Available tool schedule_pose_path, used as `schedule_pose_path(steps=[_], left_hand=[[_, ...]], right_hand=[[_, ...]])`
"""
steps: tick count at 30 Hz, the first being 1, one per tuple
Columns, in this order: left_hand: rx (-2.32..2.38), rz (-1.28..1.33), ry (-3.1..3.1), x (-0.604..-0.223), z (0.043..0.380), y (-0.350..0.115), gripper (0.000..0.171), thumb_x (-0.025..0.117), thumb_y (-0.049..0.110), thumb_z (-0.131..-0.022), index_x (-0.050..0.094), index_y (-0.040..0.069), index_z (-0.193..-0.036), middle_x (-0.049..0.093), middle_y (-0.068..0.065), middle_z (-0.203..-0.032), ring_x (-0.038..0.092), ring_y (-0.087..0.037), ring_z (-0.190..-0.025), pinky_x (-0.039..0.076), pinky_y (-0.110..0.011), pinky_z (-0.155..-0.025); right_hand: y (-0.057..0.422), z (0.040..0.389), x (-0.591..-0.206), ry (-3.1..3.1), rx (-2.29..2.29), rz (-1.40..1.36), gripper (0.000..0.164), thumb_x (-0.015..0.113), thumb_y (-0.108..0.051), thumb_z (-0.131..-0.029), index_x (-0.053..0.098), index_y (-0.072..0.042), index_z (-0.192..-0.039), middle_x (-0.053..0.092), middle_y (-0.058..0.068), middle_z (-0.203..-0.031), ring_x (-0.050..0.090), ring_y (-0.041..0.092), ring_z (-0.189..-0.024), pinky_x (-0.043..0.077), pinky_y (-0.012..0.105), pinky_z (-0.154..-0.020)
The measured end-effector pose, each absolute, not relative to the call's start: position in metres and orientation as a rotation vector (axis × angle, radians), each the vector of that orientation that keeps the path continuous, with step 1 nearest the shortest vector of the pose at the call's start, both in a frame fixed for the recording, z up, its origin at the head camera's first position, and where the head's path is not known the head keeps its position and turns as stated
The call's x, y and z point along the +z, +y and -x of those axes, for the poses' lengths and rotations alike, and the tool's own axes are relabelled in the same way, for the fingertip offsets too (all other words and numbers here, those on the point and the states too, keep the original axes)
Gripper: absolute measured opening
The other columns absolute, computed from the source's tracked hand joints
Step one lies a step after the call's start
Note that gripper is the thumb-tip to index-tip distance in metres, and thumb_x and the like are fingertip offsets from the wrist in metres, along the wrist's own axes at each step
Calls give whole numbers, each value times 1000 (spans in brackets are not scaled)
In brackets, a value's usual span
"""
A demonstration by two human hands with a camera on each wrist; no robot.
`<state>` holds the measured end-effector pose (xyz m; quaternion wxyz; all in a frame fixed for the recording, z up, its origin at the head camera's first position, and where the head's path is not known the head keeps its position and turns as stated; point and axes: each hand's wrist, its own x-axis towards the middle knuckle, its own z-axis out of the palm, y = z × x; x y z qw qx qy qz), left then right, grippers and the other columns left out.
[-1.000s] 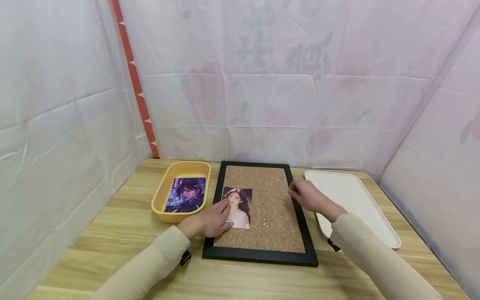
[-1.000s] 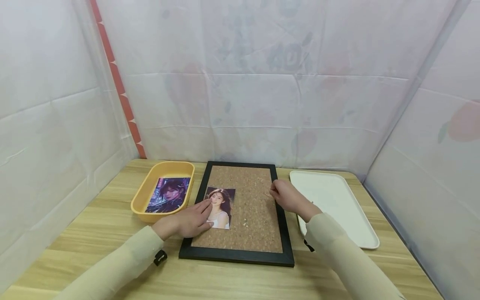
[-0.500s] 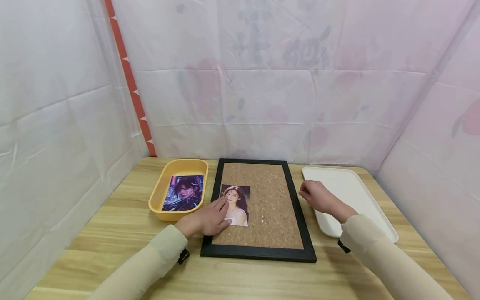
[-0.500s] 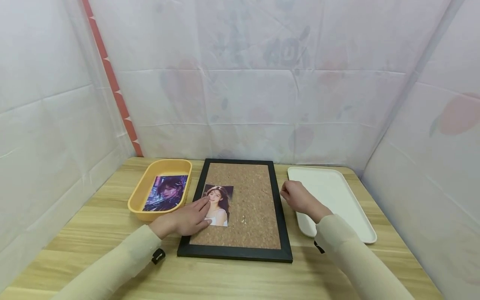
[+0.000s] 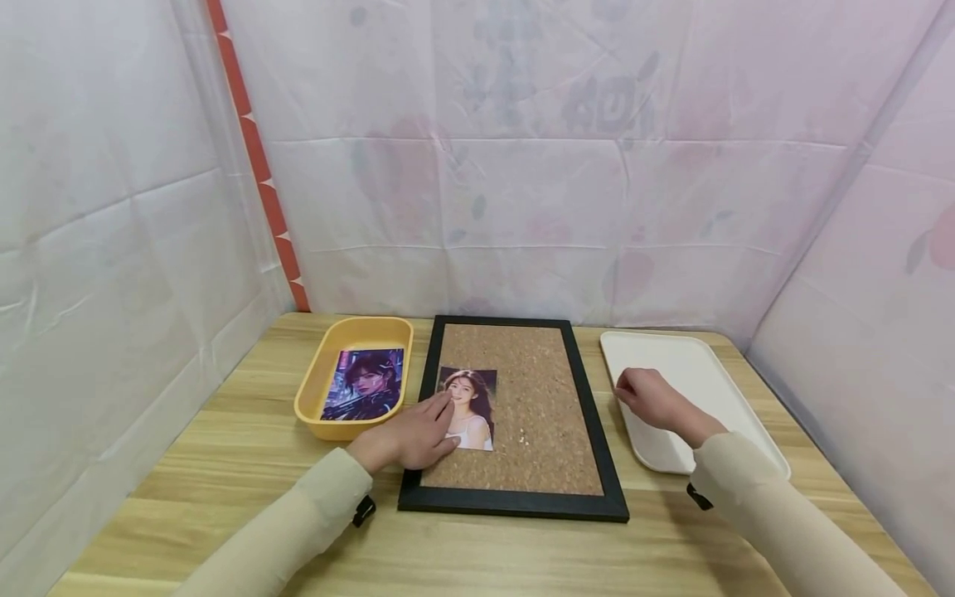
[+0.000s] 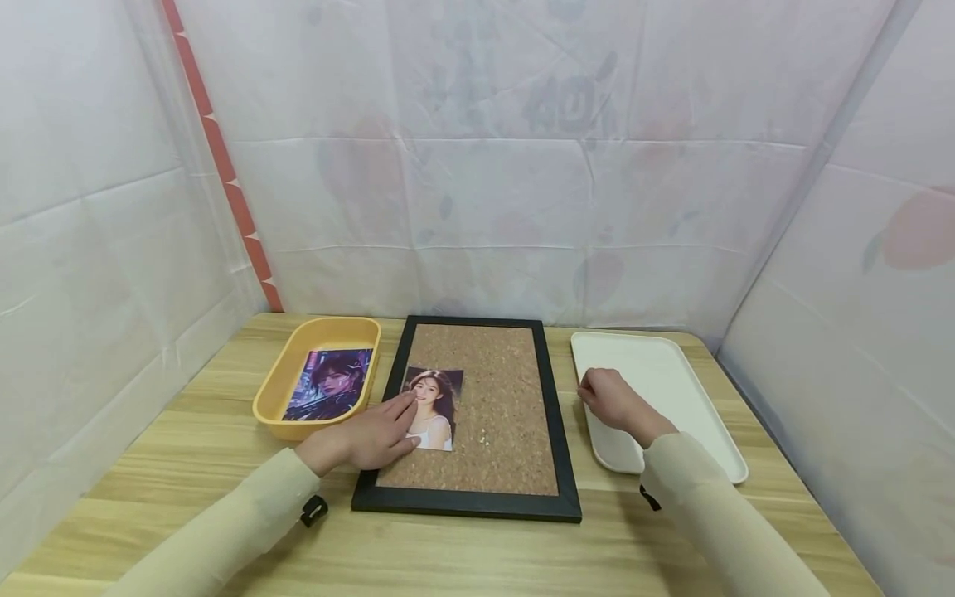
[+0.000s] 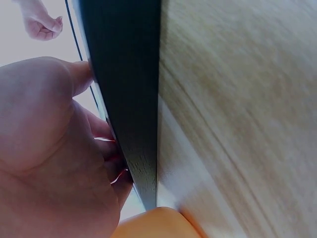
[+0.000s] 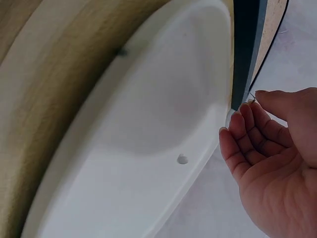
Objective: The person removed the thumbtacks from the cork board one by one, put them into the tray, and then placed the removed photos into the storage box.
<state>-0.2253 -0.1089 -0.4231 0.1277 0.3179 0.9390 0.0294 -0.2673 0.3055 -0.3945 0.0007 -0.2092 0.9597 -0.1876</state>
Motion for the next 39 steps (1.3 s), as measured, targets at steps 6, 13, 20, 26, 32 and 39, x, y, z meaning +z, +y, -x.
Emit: schedule_pose_path(steps=[6, 13, 20, 26, 32, 39], left_hand=[[95, -900, 2737, -429, 228, -110, 72, 37, 45, -110, 22, -5, -160, 14, -22, -169, 12, -35, -157, 14, -46, -127], [95, -897, 2732, -421, 223, -108, 71, 37, 44, -110, 23, -6, -159, 16, -22, -169, 12, -34, -157, 15, -45, -127], [100, -914, 2726, -419, 222, -109, 71, 36, 43, -111, 23, -7, -159, 16, -23, -168, 12, -35, -157, 14, -46, -127], [113, -899, 2733, -422, 224, -109, 70, 39, 42, -110, 23, -7, -159, 16, -23, -168, 12, -35, -157, 15, -46, -127], [119, -884, 2728, -419, 222, -108, 70, 40, 41, -110, 24, -6, -159, 16, -22, -169, 13, -35, -157, 15, -46, -127], [118, -892, 2718, -409, 217, -107, 69, 41, 39, -110, 26, -9, -158, 18, -25, -167, 15, -37, -156, 17, -47, -126]], right_hand=[[312, 262, -400, 3022, -579, 635, 7, 63, -2, -98, 65, 4, -93, 63, 7, -80, 52, 15, -68, 45, 32, -61], [317, 262, -405, 3015, -599, 652, 8, 62, 0, -98, 65, 5, -93, 63, 8, -80, 52, 16, -68, 45, 33, -61], [319, 262, -407, 3022, -607, 651, 7, 63, 0, -97, 65, 4, -92, 63, 7, -80, 52, 15, -68, 46, 33, -61], [320, 260, -404, 3000, -590, 617, 9, 62, -2, -99, 65, 4, -93, 64, 8, -82, 53, 15, -69, 46, 32, -62], [323, 257, -404, 3009, -567, 621, 7, 63, -1, -98, 65, 4, -92, 63, 8, -81, 52, 15, -69, 45, 33, -62], [330, 257, -407, 3054, -533, 660, 6, 63, 2, -94, 64, 5, -89, 63, 7, -78, 53, 15, -69, 46, 33, -62]])
